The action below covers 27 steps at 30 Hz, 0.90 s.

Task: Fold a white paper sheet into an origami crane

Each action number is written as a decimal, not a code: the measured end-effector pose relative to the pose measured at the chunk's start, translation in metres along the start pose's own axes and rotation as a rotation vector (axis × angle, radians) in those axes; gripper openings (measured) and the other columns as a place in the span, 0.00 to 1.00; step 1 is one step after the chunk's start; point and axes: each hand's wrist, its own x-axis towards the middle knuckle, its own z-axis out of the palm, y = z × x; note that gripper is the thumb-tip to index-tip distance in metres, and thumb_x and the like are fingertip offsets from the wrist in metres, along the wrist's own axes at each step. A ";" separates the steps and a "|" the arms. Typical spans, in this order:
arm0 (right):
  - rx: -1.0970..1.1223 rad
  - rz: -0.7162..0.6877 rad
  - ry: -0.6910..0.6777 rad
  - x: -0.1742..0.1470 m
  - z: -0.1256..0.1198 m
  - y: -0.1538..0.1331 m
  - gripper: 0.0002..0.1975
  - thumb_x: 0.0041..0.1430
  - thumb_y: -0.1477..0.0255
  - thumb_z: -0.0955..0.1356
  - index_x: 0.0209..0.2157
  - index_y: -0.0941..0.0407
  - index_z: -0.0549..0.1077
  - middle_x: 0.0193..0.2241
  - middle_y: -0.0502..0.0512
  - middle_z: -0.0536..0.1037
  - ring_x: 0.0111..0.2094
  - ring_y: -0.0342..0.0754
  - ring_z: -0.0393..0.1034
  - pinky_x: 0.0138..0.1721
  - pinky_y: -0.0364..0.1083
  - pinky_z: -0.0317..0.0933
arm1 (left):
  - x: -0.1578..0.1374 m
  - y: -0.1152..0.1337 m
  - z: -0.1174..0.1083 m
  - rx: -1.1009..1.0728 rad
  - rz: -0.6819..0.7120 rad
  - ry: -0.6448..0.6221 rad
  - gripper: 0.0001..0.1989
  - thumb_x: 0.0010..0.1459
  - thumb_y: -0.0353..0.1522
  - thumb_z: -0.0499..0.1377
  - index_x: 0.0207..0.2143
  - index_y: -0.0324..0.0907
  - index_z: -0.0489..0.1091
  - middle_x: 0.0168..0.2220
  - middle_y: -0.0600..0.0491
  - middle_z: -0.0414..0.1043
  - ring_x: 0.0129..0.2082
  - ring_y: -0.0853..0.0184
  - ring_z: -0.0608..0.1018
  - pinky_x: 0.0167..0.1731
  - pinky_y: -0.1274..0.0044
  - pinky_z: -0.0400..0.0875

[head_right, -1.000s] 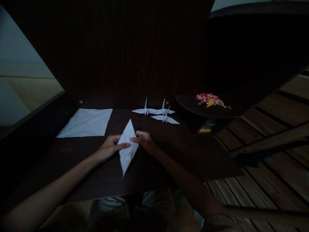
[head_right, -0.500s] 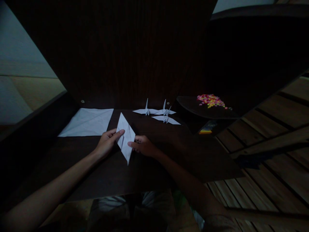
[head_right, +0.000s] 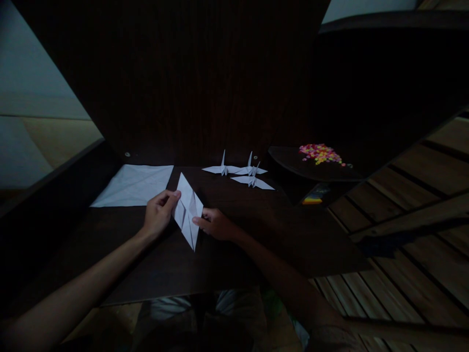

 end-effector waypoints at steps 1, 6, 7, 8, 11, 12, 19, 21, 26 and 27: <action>-0.004 -0.002 -0.004 0.000 0.000 0.000 0.16 0.56 0.59 0.65 0.29 0.59 0.67 0.20 0.46 0.66 0.19 0.38 0.56 0.21 0.40 0.51 | 0.000 0.000 0.000 0.014 0.011 0.001 0.15 0.54 0.41 0.59 0.22 0.39 0.67 0.19 0.58 0.60 0.20 0.73 0.62 0.21 0.81 0.56; -0.022 0.018 0.017 0.000 0.001 -0.004 0.17 0.55 0.58 0.65 0.26 0.58 0.66 0.18 0.45 0.64 0.18 0.38 0.56 0.20 0.40 0.50 | 0.004 -0.003 -0.001 0.001 -0.018 -0.022 0.15 0.53 0.41 0.60 0.23 0.39 0.69 0.19 0.59 0.61 0.20 0.74 0.62 0.21 0.82 0.57; -0.010 0.014 0.030 0.000 0.001 -0.004 0.18 0.55 0.57 0.65 0.25 0.58 0.65 0.18 0.46 0.65 0.18 0.38 0.56 0.20 0.40 0.50 | 0.005 -0.003 -0.002 -0.018 -0.034 -0.036 0.15 0.52 0.42 0.60 0.23 0.39 0.69 0.19 0.59 0.62 0.21 0.74 0.63 0.21 0.82 0.57; 0.008 0.013 0.043 0.001 0.002 -0.005 0.18 0.54 0.57 0.65 0.24 0.58 0.65 0.18 0.46 0.65 0.18 0.38 0.56 0.20 0.40 0.50 | 0.005 -0.003 -0.002 -0.038 -0.054 -0.059 0.16 0.51 0.43 0.61 0.24 0.39 0.70 0.20 0.58 0.64 0.21 0.74 0.64 0.21 0.82 0.58; 0.075 0.031 0.079 0.003 0.000 -0.003 0.18 0.52 0.56 0.66 0.24 0.58 0.65 0.18 0.46 0.65 0.17 0.38 0.57 0.19 0.40 0.50 | 0.005 -0.002 0.000 -0.099 -0.135 -0.173 0.18 0.46 0.45 0.64 0.26 0.38 0.72 0.22 0.56 0.70 0.22 0.72 0.68 0.21 0.81 0.61; 0.092 0.040 0.087 0.004 0.000 -0.001 0.18 0.52 0.57 0.66 0.23 0.58 0.66 0.18 0.47 0.66 0.17 0.38 0.57 0.19 0.40 0.50 | 0.004 -0.001 0.001 -0.117 -0.166 -0.215 0.19 0.45 0.46 0.64 0.26 0.37 0.73 0.23 0.55 0.71 0.22 0.71 0.70 0.21 0.81 0.62; 0.049 0.052 0.183 0.007 -0.003 0.005 0.18 0.55 0.58 0.64 0.21 0.58 0.67 0.15 0.46 0.64 0.16 0.38 0.56 0.17 0.39 0.49 | -0.002 0.000 0.004 -0.202 -0.260 -0.338 0.19 0.43 0.43 0.67 0.30 0.36 0.75 0.28 0.50 0.77 0.25 0.66 0.76 0.25 0.78 0.69; 0.038 0.042 0.192 0.007 -0.002 0.003 0.17 0.55 0.58 0.65 0.22 0.58 0.67 0.15 0.46 0.64 0.16 0.38 0.56 0.17 0.39 0.49 | -0.003 0.001 0.005 -0.203 -0.257 -0.349 0.19 0.43 0.42 0.67 0.31 0.36 0.75 0.29 0.50 0.78 0.27 0.64 0.77 0.26 0.77 0.70; 0.038 0.042 0.189 0.006 -0.001 -0.003 0.17 0.54 0.58 0.65 0.24 0.58 0.69 0.17 0.46 0.66 0.17 0.39 0.58 0.17 0.39 0.50 | -0.005 0.002 0.004 -0.188 -0.270 -0.374 0.17 0.42 0.40 0.68 0.30 0.36 0.76 0.28 0.50 0.78 0.26 0.65 0.77 0.26 0.77 0.71; 0.038 0.041 0.182 0.005 -0.001 -0.003 0.17 0.54 0.58 0.65 0.25 0.58 0.69 0.17 0.46 0.66 0.17 0.38 0.58 0.17 0.39 0.50 | -0.005 0.002 0.004 -0.183 -0.274 -0.374 0.17 0.42 0.40 0.68 0.30 0.36 0.76 0.28 0.50 0.78 0.26 0.65 0.77 0.26 0.77 0.71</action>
